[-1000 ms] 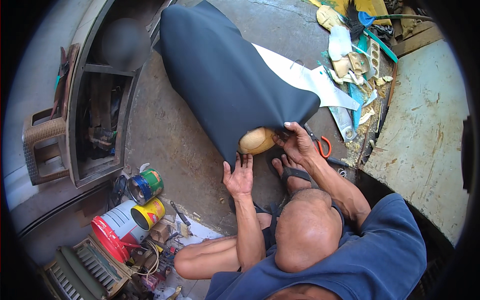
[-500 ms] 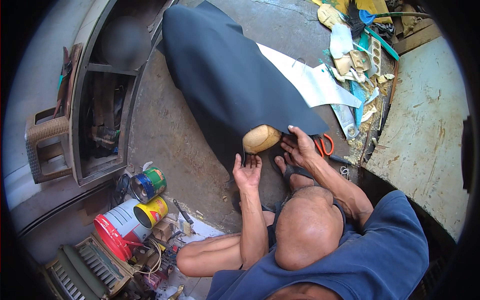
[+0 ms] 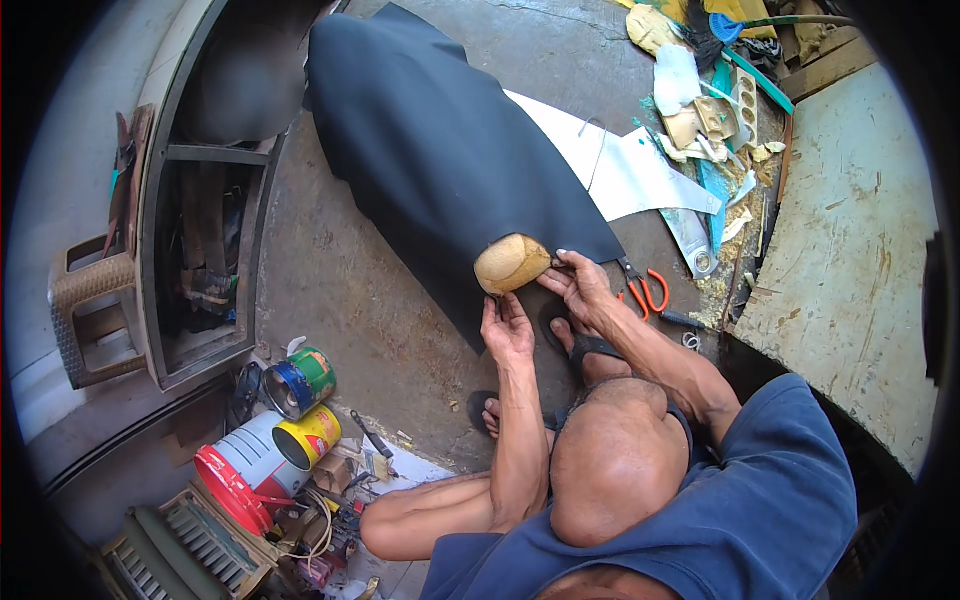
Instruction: The person measures and cuts a piece of black vinyl fabric using shears, then wraps it around a foam motorcycle seat and smooths it by hand.
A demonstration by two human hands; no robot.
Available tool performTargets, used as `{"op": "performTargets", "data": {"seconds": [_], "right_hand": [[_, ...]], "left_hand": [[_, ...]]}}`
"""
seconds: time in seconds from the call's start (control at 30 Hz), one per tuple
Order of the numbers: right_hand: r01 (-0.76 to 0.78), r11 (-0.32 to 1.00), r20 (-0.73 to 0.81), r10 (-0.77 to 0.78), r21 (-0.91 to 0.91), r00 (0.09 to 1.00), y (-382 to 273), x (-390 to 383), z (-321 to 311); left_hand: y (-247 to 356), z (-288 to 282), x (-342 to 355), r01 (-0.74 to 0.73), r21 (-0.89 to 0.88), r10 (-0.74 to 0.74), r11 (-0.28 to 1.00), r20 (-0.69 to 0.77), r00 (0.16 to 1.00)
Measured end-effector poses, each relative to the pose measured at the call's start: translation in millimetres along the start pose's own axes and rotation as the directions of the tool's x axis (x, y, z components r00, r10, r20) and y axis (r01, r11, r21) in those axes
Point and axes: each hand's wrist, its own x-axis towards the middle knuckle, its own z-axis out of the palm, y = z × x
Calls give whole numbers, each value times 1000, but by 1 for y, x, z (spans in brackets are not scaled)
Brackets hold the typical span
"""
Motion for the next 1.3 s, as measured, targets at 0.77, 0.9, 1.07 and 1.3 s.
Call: {"op": "performTargets", "data": {"seconds": [0.77, 0.9, 1.07, 1.3], "right_hand": [[-7, 163, 15, 132, -987, 991, -47, -46, 21], [246, 298, 226, -100, -923, 969, -95, -30, 86], [692, -450, 825, -285, -564, 488, -122, 78, 247], [402, -855, 857, -91, -329, 507, -86, 254, 430]], "left_hand": [[63, 374, 103, -313, -12, -42, -950, 995, 89], [56, 324, 138, -402, 104, -77, -910, 909, 409], [38, 287, 103, -456, 79, -114, -887, 918, 381], [33, 285, 80, -536, 151, -170, -831, 848, 503]]}}
